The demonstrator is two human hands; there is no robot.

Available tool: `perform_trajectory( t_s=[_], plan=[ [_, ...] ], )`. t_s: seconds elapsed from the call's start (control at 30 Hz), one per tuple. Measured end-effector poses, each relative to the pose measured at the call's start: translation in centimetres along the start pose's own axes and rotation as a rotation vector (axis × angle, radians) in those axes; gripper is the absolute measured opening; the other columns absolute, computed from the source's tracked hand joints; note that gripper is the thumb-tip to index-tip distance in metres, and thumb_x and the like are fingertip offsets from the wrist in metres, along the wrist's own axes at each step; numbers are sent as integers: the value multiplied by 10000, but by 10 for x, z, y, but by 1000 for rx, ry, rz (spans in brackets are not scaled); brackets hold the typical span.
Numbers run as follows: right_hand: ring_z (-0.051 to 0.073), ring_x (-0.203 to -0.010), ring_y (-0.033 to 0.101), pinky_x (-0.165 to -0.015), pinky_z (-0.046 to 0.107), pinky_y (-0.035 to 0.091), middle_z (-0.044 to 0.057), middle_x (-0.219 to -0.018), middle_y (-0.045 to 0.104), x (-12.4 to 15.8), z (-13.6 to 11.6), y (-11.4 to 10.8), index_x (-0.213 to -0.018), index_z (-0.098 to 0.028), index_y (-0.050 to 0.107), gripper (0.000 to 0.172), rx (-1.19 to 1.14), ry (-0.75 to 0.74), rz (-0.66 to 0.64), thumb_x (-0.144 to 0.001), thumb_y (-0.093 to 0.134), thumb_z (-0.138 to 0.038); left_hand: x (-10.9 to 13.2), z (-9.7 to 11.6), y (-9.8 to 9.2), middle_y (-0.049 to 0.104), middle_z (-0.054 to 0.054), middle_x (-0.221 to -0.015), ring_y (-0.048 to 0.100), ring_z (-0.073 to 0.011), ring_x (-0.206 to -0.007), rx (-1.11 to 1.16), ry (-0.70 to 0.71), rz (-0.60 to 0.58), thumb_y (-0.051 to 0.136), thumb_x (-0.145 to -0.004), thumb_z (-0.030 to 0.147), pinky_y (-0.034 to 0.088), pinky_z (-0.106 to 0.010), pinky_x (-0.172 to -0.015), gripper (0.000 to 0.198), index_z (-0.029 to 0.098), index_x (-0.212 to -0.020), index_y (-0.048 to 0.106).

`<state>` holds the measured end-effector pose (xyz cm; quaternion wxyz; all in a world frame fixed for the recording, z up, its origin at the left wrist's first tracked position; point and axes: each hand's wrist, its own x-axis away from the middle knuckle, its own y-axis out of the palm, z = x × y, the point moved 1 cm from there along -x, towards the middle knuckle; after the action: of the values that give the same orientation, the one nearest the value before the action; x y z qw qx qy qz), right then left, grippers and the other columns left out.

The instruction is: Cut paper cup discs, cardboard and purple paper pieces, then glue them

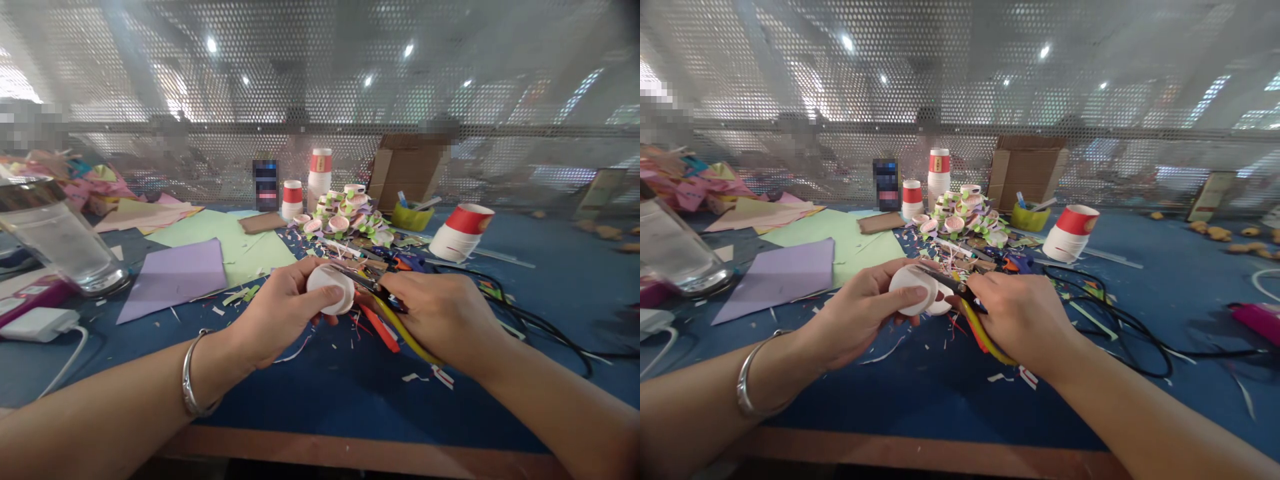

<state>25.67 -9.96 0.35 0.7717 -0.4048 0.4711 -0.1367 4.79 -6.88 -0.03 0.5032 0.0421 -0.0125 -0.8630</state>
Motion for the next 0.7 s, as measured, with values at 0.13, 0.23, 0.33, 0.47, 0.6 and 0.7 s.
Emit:
perform_trajectory(
  t_s=[0.13,0.23,0.33,0.47,0.6,0.7],
  plan=[
    [147,-436,542,-465,279,285,20,-525,601,-1,1,0,-642,-177,598,493,4,9,26,-1038,408,-400,0,0,-2,712,-11,-830,567,-76,-588,20,27,43,748,-837,292,381,-203,-518,242,169,-1019,646],
    [140,-433,525,-464,273,279,22,-545,609,-1,0,1,-666,-170,615,505,-10,28,28,-1036,414,-449,-1,2,-3,708,-9,-826,555,-69,-586,8,32,37,748,-839,293,384,-200,-516,229,161,-1007,666],
    [137,-443,504,-474,269,271,22,-563,613,-1,0,2,-686,-173,618,493,-15,48,35,-1025,439,-483,-2,3,-3,698,-6,-815,548,-70,-598,12,42,39,755,-831,283,386,-197,-516,230,156,-1007,680],
    [146,-466,530,-488,272,264,33,-595,638,-1,-2,2,-714,-177,624,492,-34,74,24,-1014,439,-519,-1,1,-2,700,-20,-833,565,-90,-631,-16,30,32,755,-827,290,395,-203,-526,237,157,-1010,684],
    [172,-508,597,-491,277,264,48,-647,671,-1,-3,2,-757,-171,643,476,-36,86,-36,-1015,424,-506,-1,-1,0,696,-25,-829,572,-106,-657,-46,26,-2,754,-830,303,397,-207,-529,235,159,-1003,689],
    [182,-498,606,-488,282,273,44,-636,664,-1,-4,1,-749,-169,645,440,-14,76,-43,-1013,430,-448,-1,-3,0,702,-27,-848,576,-104,-671,-40,28,-14,752,-836,304,389,-198,-523,219,165,-993,688]
  ],
)
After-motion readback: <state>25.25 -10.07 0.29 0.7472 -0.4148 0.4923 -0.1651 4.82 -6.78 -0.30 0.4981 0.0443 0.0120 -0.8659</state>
